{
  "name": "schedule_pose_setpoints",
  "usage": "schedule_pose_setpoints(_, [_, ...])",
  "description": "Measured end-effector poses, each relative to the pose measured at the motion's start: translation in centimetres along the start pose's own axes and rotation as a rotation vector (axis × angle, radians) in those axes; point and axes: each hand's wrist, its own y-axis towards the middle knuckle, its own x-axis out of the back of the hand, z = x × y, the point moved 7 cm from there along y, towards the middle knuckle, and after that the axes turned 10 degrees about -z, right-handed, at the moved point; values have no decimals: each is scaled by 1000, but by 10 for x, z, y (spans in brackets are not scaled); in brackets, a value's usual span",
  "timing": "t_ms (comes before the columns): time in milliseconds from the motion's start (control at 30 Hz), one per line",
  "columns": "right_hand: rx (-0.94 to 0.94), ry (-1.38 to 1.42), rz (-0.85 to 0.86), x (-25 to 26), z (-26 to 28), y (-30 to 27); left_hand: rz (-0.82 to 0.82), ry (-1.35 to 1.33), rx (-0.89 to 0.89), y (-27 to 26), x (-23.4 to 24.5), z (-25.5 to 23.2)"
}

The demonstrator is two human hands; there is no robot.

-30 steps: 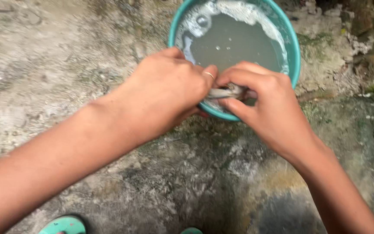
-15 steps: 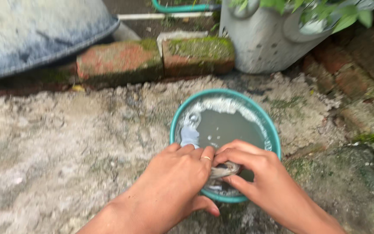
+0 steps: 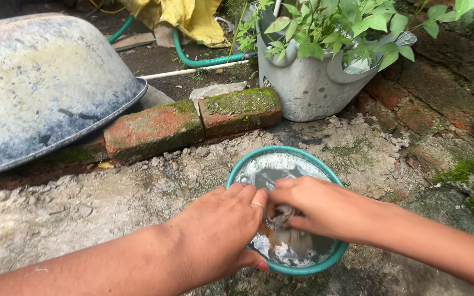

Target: The person washes a patterned cloth in a bucket of soapy water, wrings it out, and uses it to scrub a concrete floor surface near a brick planter.

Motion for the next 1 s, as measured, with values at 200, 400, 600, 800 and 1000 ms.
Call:
schedule_pose_setpoints(200, [-54,-117,109,-31,-22,9,-99,-315,16,10,-21,1])
schedule_pose_setpoints(400, [-157,331,-388,38,-12,-19,-639,-923,25,28,-15,-3])
schedule_pose_setpoints(600, [-187,677,-646,84,0,-53,-408,-1057,231,63,-44,6])
schedule_pose_setpoints(800, [-129,617,-817,111,-9,-86,-165,-980,338,74,-57,28])
schedule_pose_setpoints(1000, [-195,461,-573,69,-55,-96,-489,-621,411,71,-10,45])
